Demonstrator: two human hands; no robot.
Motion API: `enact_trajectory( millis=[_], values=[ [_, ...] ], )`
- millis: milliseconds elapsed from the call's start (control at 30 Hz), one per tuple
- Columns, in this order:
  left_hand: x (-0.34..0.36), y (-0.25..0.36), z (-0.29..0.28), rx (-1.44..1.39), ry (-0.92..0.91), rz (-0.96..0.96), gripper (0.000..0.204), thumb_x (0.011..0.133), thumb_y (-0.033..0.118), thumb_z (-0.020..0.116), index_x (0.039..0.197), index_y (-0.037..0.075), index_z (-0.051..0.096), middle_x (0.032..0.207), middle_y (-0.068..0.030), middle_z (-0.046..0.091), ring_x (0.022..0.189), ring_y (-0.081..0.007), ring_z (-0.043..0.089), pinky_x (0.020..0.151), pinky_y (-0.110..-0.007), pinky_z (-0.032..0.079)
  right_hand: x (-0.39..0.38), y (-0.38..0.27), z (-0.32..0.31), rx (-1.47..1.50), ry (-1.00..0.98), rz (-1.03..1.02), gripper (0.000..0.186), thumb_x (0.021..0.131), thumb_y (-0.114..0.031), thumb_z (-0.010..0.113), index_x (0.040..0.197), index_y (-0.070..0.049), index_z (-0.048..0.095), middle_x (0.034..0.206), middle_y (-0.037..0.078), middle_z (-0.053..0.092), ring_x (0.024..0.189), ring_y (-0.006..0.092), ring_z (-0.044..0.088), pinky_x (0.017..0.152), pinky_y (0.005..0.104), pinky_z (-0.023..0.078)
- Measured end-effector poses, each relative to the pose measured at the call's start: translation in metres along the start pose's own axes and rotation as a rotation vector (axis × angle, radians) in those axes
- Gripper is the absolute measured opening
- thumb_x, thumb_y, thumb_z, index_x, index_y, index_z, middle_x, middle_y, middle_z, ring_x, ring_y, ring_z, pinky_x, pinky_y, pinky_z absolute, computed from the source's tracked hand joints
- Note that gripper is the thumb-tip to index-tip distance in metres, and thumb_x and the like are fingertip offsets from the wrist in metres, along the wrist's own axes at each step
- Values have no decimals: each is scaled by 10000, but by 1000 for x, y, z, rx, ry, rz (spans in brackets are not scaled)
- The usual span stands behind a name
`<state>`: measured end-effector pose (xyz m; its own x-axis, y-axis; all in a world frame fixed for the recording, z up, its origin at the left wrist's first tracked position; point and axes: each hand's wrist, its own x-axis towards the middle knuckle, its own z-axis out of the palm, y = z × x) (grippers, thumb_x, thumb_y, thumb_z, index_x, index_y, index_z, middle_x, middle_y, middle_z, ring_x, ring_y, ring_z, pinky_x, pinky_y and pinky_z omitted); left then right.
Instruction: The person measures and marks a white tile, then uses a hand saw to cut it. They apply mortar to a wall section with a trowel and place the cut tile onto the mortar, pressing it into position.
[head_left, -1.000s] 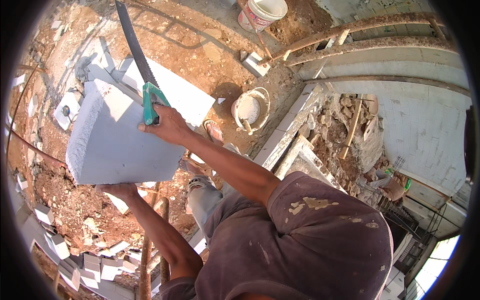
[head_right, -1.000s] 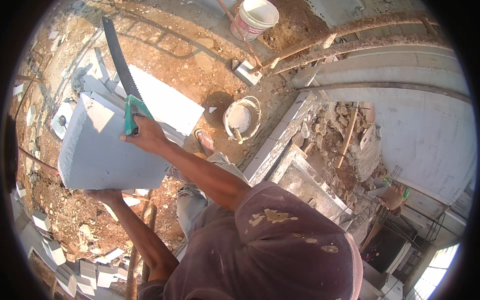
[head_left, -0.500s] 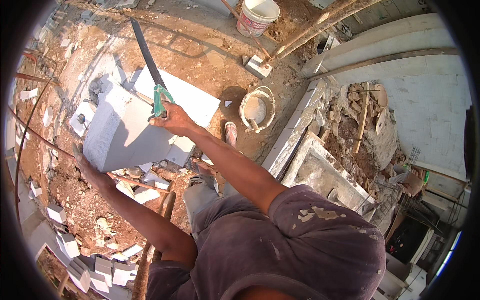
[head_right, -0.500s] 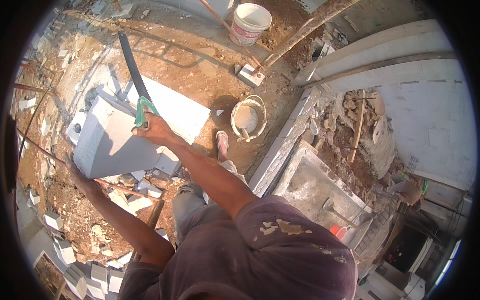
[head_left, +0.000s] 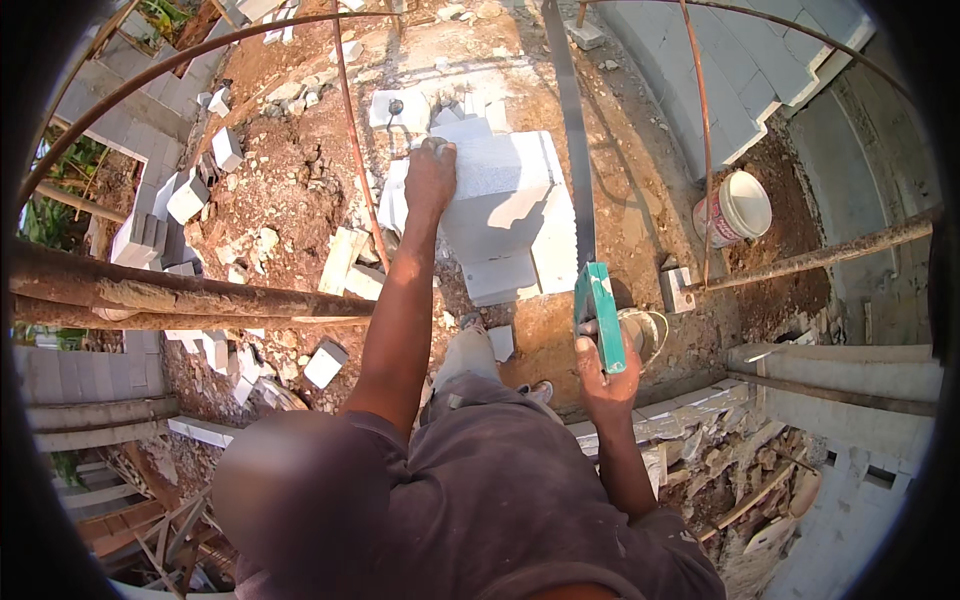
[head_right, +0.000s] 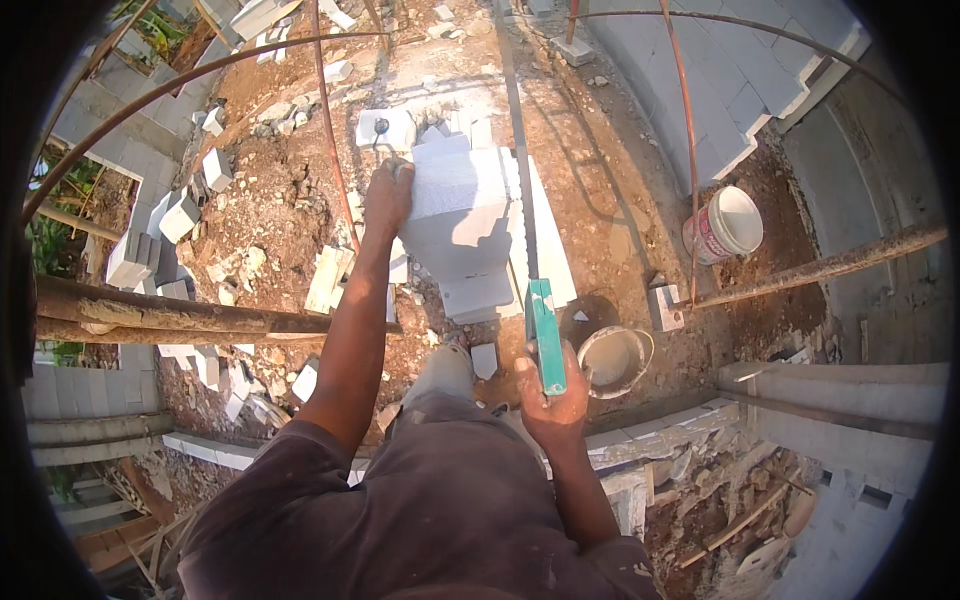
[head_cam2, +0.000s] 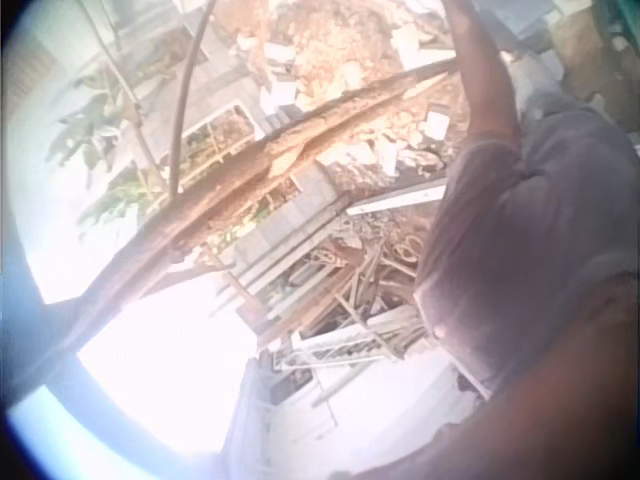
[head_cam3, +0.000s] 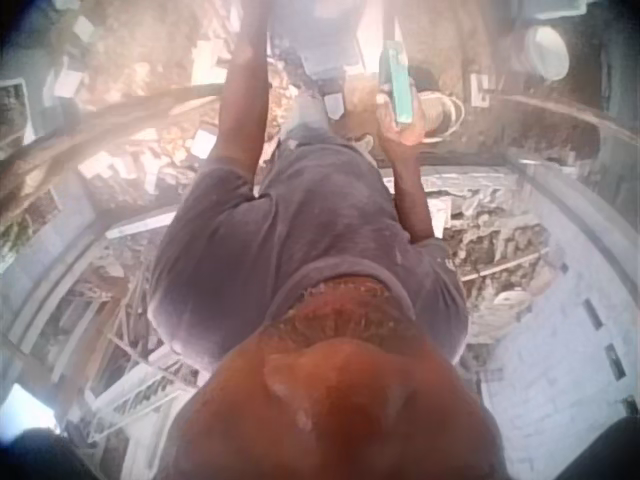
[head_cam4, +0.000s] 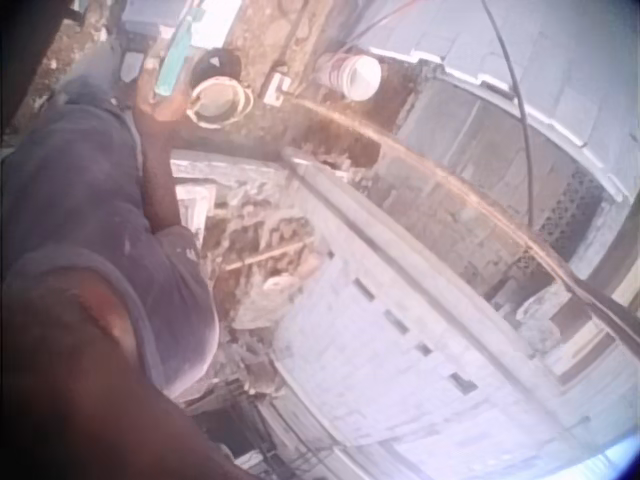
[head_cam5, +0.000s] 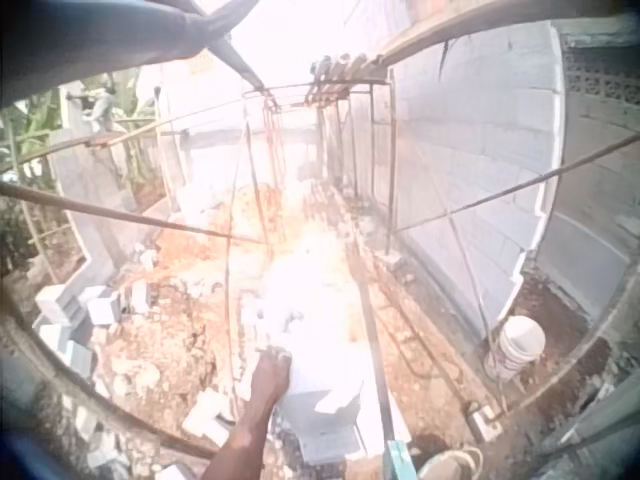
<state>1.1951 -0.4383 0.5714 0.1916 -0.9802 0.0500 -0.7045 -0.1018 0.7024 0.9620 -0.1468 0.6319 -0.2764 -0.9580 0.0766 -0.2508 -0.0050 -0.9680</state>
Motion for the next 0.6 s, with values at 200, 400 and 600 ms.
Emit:
enact_trajectory(
  millis=[200, 400, 600],
  values=[
    [-14, -13, 4, 73, 125, 20, 439, 985, 419, 497, 1239, 82, 619, 1262, -227, 598, 1137, -417, 600, 976, -495, 469, -25, -6, -7, -38, -167, 26, 236, 931, -179, 674, 1065, 11, 632, 879, 103, 644, 763, 163, 596, 706, 329, 496],
    [-9, -8, 4, 33, 99, 39, 445, 977, 411, 513, 1235, 67, 629, 1238, -240, 618, 1149, -418, 598, 978, -489, 466, -22, -3, -5, -122, -142, -12, 335, 919, -318, 683, 1067, -21, 632, 835, 204, 688, 753, 392, 675, 684, 452, 520],
    [-4, -14, 8, 41, 105, 93, 488, 985, 404, 521, 1275, 21, 606, 1219, -264, 608, 1128, -438, 598, 960, -495, 471, -20, -21, -1, -177, -125, 8, 337, 936, -317, 665, 1057, -9, 602, 750, 230, 644, 714, 419, 653, 653, 487, 497]
  ],
)
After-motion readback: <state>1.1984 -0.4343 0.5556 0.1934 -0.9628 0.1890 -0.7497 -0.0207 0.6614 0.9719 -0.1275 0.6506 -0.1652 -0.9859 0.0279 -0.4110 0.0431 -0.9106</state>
